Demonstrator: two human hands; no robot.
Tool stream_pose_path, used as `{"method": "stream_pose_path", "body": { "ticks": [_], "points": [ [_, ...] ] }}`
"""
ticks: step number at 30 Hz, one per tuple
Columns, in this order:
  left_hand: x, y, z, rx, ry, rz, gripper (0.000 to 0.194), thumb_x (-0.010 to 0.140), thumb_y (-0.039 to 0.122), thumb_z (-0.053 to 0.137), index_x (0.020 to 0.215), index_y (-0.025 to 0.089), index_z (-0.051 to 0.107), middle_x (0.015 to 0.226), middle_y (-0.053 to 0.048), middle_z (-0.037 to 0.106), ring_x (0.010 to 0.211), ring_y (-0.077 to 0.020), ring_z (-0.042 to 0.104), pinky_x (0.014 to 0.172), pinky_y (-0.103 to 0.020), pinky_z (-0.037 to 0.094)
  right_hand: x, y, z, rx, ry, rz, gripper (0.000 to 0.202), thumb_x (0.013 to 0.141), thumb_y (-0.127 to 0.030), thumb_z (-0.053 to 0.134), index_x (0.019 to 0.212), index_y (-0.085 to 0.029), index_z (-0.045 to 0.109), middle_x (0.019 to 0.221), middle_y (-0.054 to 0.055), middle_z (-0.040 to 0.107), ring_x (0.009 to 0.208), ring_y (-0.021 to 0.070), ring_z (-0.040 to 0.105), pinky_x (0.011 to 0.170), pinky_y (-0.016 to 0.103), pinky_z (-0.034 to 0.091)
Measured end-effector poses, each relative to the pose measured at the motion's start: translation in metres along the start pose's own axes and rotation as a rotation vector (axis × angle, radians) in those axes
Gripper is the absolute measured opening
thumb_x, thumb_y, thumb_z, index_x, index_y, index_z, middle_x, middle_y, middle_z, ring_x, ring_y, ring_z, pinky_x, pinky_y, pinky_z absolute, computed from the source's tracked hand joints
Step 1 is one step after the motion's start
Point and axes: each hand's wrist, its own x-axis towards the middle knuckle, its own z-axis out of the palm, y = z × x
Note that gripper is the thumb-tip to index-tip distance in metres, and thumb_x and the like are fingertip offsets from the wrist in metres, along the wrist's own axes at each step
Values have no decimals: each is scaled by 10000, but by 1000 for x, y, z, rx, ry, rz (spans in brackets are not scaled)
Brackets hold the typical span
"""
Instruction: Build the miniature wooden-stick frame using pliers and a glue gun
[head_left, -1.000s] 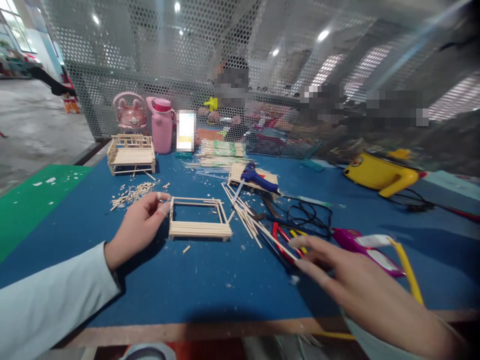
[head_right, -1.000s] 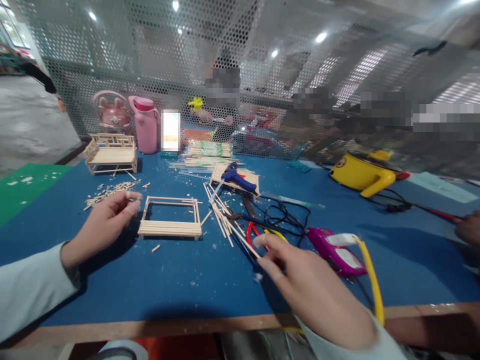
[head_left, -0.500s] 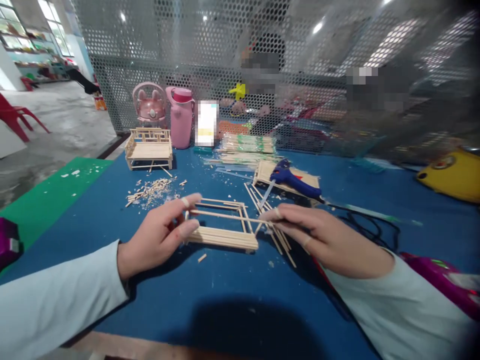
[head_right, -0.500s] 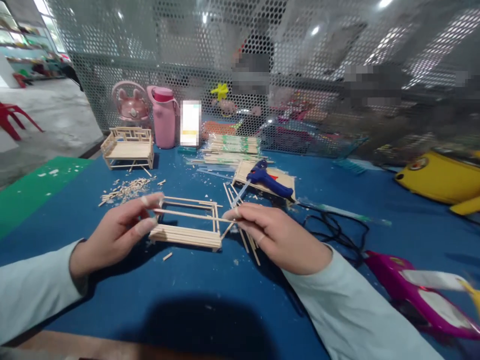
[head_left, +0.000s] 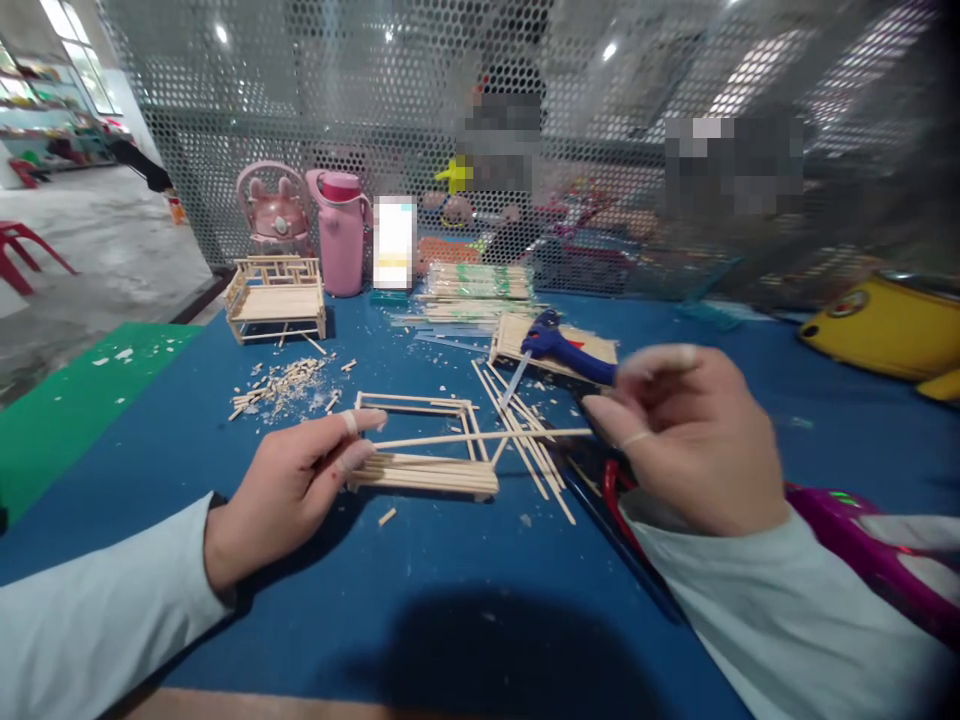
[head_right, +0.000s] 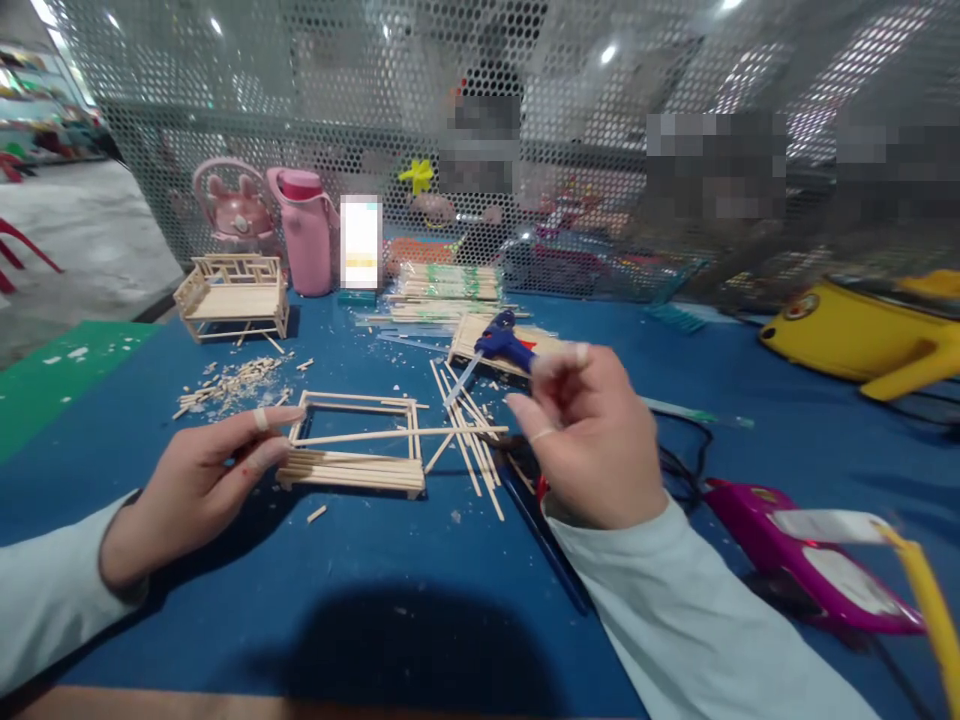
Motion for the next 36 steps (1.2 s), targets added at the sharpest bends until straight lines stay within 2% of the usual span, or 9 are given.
{"method": "stream_pose_path", "body": {
  "ticks": [3,6,9,14,21,25,28,33,36],
  "points": [
    [0,0,-1,-43,19,-18,272,883,285,493,1071,185,662,992,-49,732,857,-168,687,729,-217,521,-1,0,7,210,-47,-60,369,814,-380,511,1166,-298,438,1248,66,508,1156,265,484,866,402,449],
    [0,2,0,-118,41,-80,256,874,284,504,1052,188,662,893,-37,735,736,-148,671,669,-216,509,-2,3,9,420,-153,115,326,894,-453,367,1072,-239,537,957,79,634,891,229,613,777,389,492],
    [-1,6,3,-304,40,-180,284,877,299,503,1097,169,625,724,-17,701,621,-134,633,596,-215,491,-7,3,11,701,-460,258,382,789,-485,566,1079,-239,534,640,-4,602,545,170,584,534,310,496],
    [-8,17,9,-500,-111,-187,281,883,308,505,1098,168,621,669,-8,672,622,-131,619,622,-225,484,-23,-14,19,937,-754,209,360,732,-484,675,995,-243,622,726,5,646,631,145,616,579,263,493],
    [-1,45,8,-733,-108,-324,570,879,580,360,1305,212,451,1028,-91,615,614,-114,535,484,-215,448,-23,-35,17,1084,-816,261,520,844,-589,411,511,-218,559,525,23,575,504,163,540,557,325,465],
    [16,65,15,-1181,-543,-475,769,765,757,323,1207,162,530,1057,-137,590,814,-176,589,574,-233,512,-25,-36,14,1063,-978,263,619,819,-693,272,517,-218,530,652,64,631,588,193,596,604,374,491],
    [21,73,23,-1312,-714,-603,587,760,663,504,1014,147,625,926,-91,621,815,-143,606,663,-215,508,-27,-35,13,943,-1070,290,672,792,-739,195,521,-212,512,760,105,658,699,221,629,595,369,500],
    [18,73,23,-1046,-628,-704,244,733,345,695,827,130,630,686,-5,611,487,-43,525,471,-149,436,-24,-34,7,908,-1039,250,611,807,-694,316,660,-191,630,1016,119,673,905,248,639,779,405,495],
    [24,57,8,-890,-501,-606,253,797,369,598,868,131,645,639,1,604,400,-42,463,408,-168,394,-17,-32,-3,924,-839,304,538,822,-652,363,688,-208,637,1058,89,681,879,238,660,820,428,482]
  ]
}}
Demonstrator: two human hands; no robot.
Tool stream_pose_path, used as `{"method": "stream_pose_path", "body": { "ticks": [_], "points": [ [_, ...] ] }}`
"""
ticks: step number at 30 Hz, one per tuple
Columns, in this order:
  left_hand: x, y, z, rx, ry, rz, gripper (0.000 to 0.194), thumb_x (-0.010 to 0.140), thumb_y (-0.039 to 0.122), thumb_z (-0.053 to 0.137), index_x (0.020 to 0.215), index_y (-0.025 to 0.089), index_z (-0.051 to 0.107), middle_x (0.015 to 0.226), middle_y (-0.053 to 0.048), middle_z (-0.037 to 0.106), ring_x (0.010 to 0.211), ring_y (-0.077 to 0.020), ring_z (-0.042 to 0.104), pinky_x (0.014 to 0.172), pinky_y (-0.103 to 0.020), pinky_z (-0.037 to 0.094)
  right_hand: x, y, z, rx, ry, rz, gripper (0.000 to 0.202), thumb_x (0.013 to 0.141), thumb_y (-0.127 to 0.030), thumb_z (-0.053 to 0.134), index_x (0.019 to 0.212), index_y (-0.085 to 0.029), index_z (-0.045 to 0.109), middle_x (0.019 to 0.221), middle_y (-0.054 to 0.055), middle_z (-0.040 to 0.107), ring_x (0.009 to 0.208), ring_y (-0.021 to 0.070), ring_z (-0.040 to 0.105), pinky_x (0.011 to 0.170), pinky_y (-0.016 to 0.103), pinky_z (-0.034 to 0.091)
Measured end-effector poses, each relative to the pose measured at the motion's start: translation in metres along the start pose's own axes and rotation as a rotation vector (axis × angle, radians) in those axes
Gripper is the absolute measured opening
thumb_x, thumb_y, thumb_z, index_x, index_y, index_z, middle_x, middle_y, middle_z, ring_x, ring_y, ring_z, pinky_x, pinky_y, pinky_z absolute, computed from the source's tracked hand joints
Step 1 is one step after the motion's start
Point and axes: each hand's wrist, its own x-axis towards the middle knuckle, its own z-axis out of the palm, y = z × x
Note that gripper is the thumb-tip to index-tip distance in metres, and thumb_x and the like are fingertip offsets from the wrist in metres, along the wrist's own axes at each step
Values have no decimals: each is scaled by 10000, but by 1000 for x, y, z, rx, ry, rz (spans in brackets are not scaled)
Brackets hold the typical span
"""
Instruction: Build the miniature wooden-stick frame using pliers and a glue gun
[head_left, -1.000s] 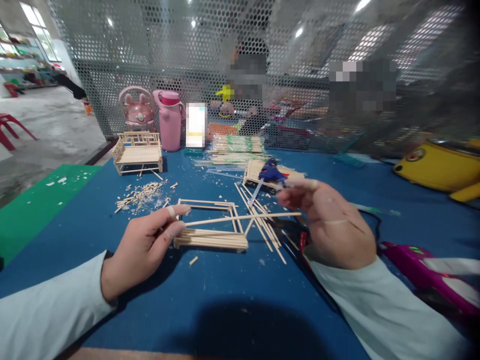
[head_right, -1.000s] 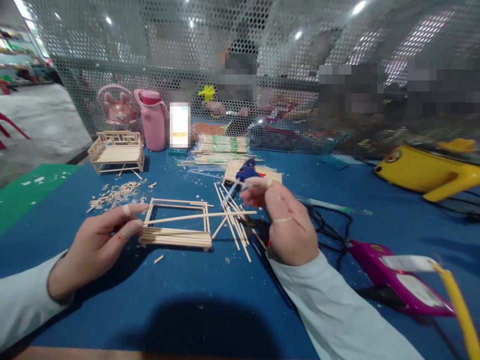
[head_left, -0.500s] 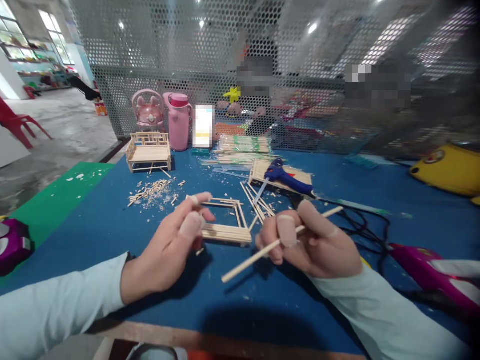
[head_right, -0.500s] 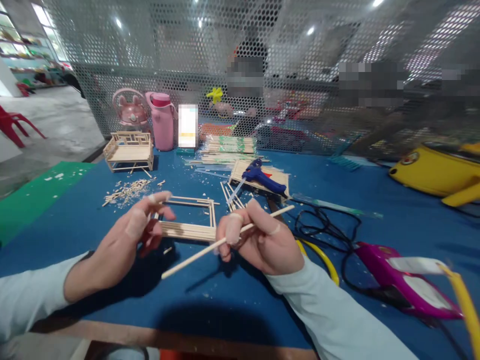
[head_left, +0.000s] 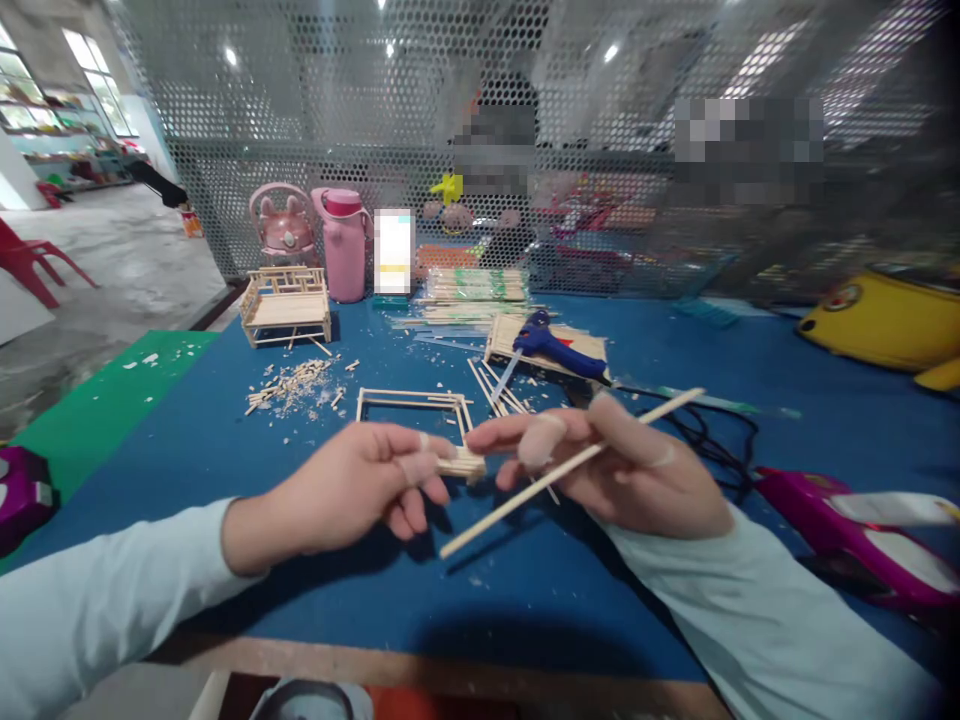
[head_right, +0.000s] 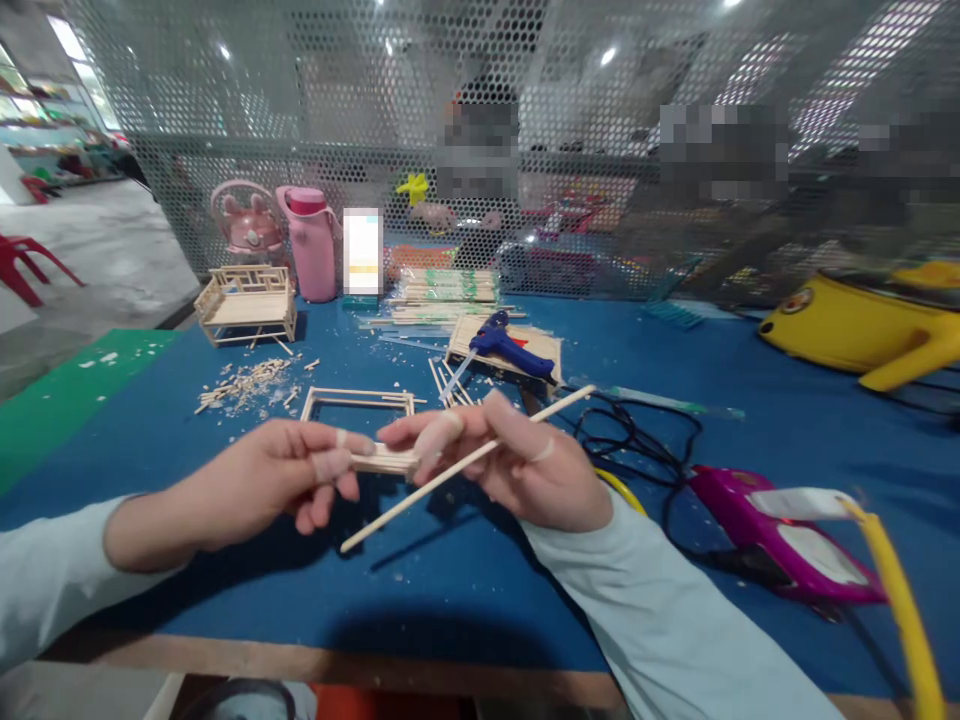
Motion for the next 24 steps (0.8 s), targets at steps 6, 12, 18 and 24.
{"method": "stream_pose_path", "body": {
  "ticks": [6,12,18,24],
  "points": [
    [13,2,-97,844,828,326,458,894,478,364,1098,156,618,601,-50,613,560,-188,593,604,-301,478,2,-10,-20,-6,343,-54,553,897,-596,221,586,-249,519,319,-41,429,422,163,570,768,414,487],
    [12,-13,-106,1451,1009,405,508,862,428,473,1303,177,478,1358,-217,469,1319,-415,302,1018,-683,4,16,4,-17,80,406,-21,626,915,-567,95,619,-243,541,543,11,545,534,169,566,600,345,477],
    [0,-13,-57,1312,882,700,348,868,296,489,1196,219,572,1309,-103,557,1286,-297,388,1107,-550,35,18,9,-12,74,354,-27,659,923,-535,25,584,-244,510,405,-14,426,397,144,437,489,297,411],
    [-13,-17,-14,917,249,667,279,911,299,425,882,190,680,826,-49,702,761,-161,615,715,-255,468,18,16,8,107,254,-131,561,901,-592,245,599,-223,541,542,11,561,526,158,567,588,331,498]
  ]
}}
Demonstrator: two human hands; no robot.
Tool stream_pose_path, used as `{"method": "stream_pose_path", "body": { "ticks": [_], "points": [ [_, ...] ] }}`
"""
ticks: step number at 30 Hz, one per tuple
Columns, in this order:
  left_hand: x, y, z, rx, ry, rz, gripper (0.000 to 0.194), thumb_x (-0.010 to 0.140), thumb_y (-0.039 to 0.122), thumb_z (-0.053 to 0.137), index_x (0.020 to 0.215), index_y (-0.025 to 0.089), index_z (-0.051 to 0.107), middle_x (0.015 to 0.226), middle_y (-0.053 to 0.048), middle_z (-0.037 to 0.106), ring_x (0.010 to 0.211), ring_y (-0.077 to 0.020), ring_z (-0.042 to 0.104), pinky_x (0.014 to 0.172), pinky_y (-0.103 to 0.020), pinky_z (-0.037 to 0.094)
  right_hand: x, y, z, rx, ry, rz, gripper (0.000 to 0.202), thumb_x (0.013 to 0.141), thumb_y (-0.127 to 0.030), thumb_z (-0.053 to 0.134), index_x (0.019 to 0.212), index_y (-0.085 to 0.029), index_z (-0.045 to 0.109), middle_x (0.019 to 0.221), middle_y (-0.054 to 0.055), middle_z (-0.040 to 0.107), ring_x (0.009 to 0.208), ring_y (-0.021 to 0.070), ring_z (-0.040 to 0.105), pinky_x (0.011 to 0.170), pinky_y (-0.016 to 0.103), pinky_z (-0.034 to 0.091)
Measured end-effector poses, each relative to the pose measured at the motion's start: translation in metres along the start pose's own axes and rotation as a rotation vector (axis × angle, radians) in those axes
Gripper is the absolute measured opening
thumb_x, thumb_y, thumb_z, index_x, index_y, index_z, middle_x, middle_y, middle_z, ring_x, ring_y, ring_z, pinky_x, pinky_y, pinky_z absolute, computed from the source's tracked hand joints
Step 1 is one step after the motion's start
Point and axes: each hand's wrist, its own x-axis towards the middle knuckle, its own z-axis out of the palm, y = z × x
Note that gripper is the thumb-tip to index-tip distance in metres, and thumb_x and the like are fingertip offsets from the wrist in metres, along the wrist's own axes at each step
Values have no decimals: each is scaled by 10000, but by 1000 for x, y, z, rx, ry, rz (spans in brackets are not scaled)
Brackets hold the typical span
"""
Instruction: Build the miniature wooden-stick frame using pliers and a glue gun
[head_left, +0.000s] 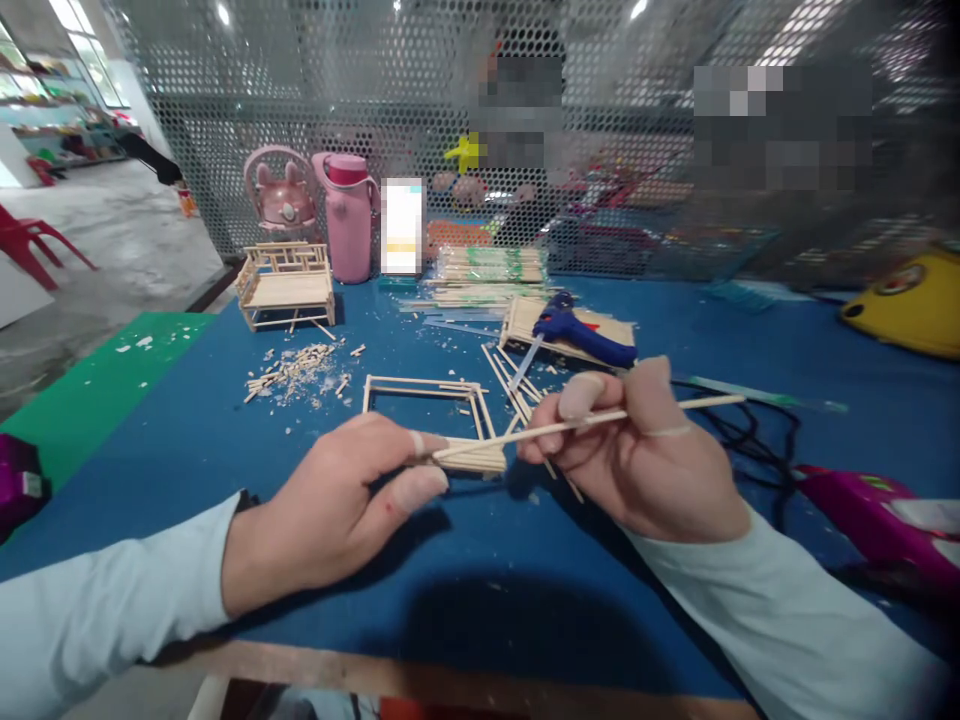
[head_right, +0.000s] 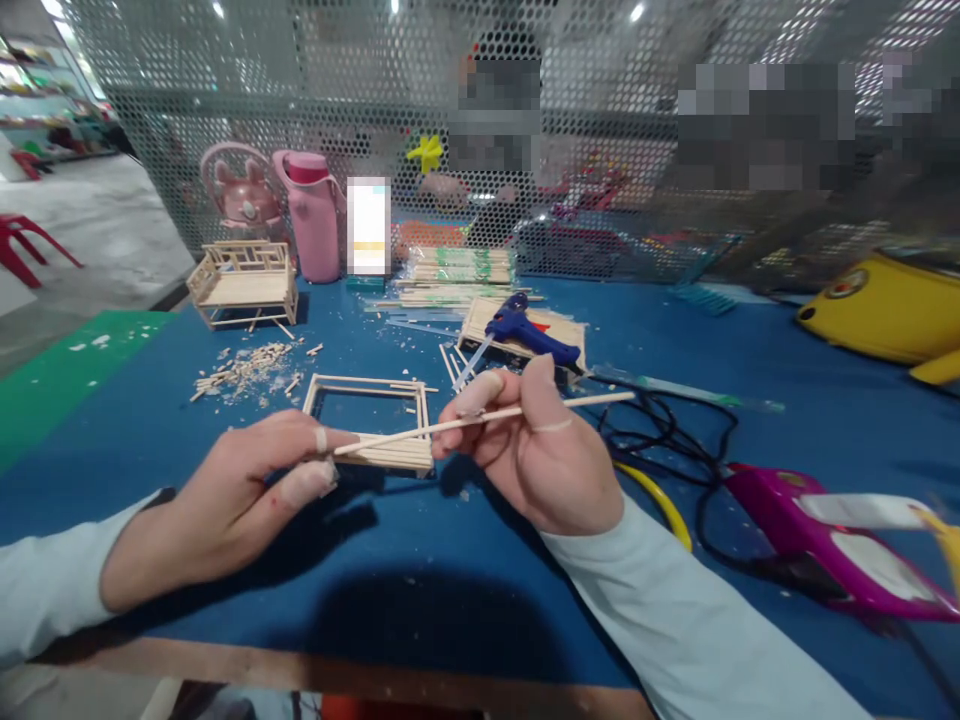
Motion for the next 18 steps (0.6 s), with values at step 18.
{"method": "stream_pose_path", "body": {
  "ticks": [18],
  "points": [
    [-1,-31,-10,-171,254,-315,199,873,279,525,975,174,661,840,-31,691,687,-112,601,646,-206,465,-8,4,-26,-1152,-83,-273,209,899,-389,419,875,-243,566,713,13,640,621,166,582,595,277,436]
  ]
}}
